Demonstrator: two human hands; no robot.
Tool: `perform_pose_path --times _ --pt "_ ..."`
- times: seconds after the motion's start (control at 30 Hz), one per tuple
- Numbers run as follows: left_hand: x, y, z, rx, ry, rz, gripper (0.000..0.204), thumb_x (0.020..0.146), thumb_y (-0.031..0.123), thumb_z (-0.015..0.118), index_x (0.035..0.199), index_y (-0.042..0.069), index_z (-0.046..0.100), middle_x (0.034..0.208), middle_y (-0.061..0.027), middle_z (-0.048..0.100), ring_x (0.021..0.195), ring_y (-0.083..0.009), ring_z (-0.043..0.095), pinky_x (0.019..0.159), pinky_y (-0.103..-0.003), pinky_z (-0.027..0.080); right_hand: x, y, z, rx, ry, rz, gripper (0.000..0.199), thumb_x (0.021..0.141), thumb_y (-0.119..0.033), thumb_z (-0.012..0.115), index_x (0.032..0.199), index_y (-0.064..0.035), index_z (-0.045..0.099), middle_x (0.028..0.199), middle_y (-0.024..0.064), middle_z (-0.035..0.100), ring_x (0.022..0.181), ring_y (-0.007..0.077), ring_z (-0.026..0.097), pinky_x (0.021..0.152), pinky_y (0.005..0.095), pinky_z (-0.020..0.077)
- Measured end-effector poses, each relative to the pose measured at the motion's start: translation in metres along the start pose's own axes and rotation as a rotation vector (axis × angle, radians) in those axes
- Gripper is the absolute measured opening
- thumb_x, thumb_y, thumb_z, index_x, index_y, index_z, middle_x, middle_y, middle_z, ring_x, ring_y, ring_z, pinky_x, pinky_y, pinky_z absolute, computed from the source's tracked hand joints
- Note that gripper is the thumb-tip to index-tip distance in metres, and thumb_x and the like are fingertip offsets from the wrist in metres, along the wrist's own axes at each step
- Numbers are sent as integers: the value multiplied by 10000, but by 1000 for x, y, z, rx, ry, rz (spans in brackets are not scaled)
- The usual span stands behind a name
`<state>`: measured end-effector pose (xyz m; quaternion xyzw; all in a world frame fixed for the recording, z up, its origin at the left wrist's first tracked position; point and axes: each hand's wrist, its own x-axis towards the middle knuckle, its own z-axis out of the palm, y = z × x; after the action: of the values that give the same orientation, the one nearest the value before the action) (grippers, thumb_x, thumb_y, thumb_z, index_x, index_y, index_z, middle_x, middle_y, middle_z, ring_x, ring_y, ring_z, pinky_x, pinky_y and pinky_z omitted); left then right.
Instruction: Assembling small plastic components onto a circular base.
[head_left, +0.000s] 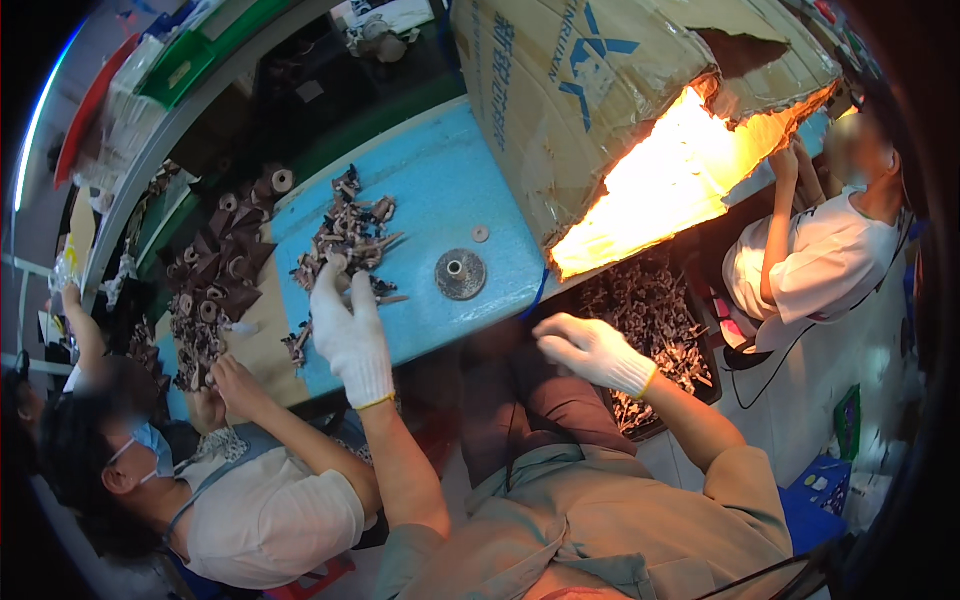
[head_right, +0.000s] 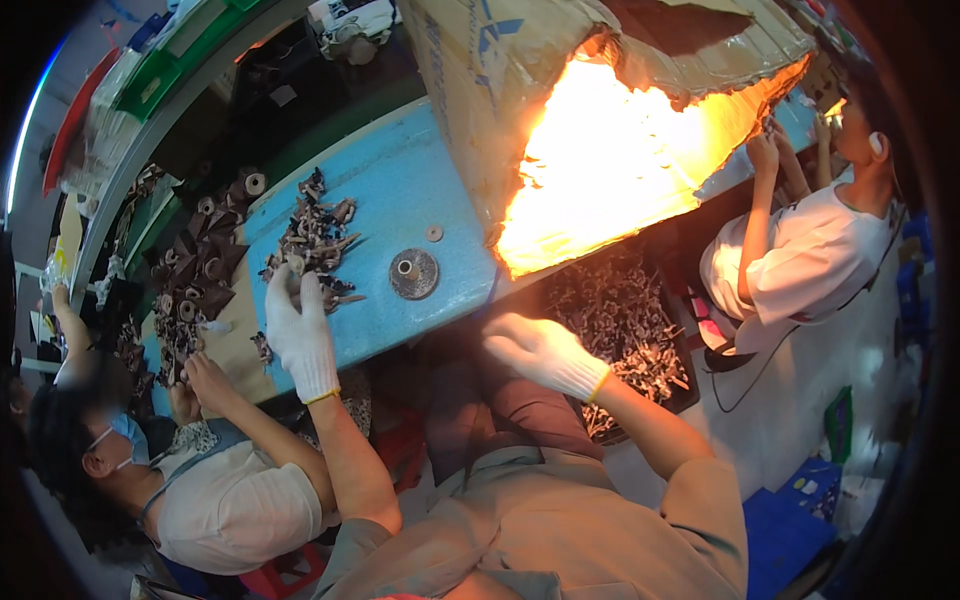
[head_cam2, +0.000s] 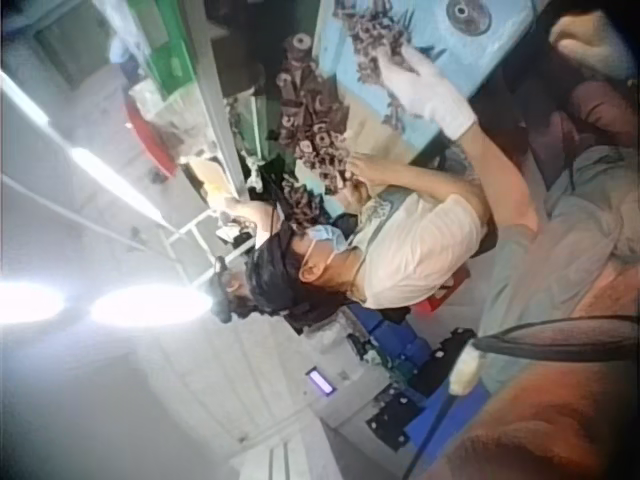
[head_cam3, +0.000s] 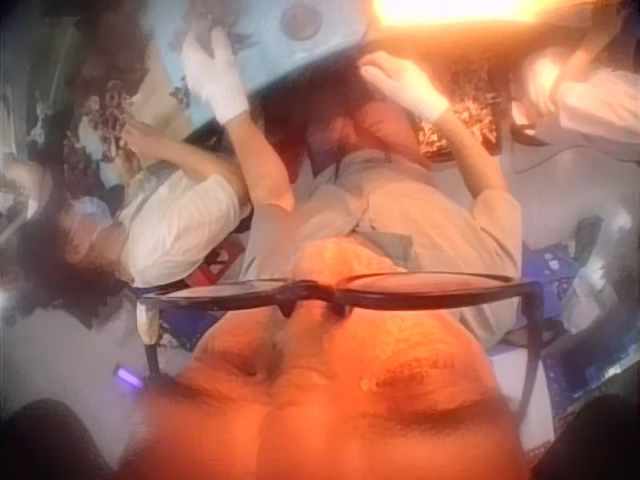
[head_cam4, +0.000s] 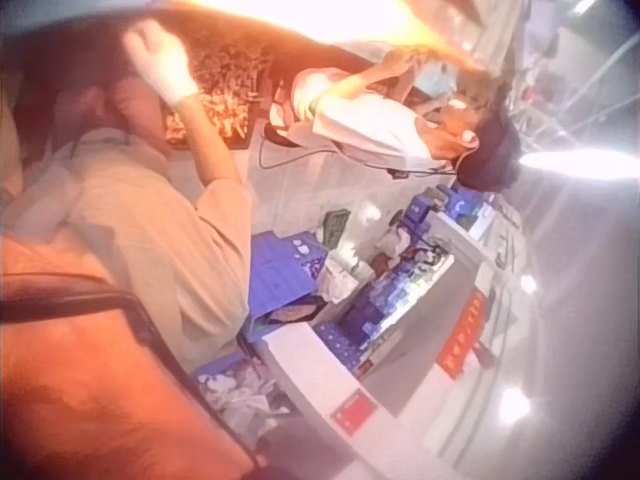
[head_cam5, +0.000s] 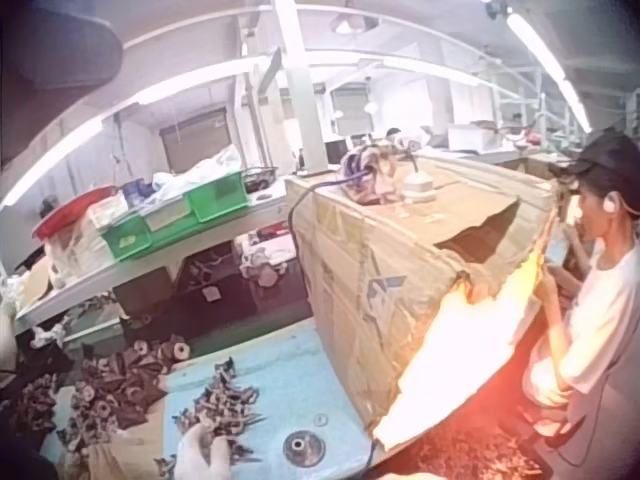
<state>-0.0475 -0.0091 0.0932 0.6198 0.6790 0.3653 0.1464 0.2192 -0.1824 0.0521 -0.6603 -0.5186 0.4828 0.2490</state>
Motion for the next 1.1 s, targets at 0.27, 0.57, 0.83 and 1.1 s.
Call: perform_pose_path --times 0.27,0.57,0.83,1.1 --pt "37 48 132 353 -633 678 298 980 305 674 1124 54 745 1095 -206 739 1061 -429 695 945 -515 545 -58 232 -5 -538 313 513 471 958 -406 684 1212 -15 615 1173 283 647 1149 470 658 971 571 537" --pt "26 65 107 -182 -596 290 273 983 189 735 1187 9 752 1059 -120 765 905 -223 709 800 -360 551 -69 278 -13 -452 486 677 414 1007 -369 664 1322 -102 661 1285 231 643 1170 426 675 1007 534 555" --pt "-8 9 48 -327 -490 62 283 1008 192 734 1166 -41 760 996 -70 750 837 -118 665 751 -275 528 -33 304 -35 -741 517 408 536 861 -496 792 1092 -19 710 1103 209 744 1031 404 735 883 506 581" --pt "-20 8 72 -782 -576 -287 266 976 138 721 1130 -78 718 934 -84 754 764 -97 618 672 -247 490 -29 308 -54 -786 338 631 507 973 -432 662 1255 -11 681 1118 267 763 1037 443 743 915 531 590"
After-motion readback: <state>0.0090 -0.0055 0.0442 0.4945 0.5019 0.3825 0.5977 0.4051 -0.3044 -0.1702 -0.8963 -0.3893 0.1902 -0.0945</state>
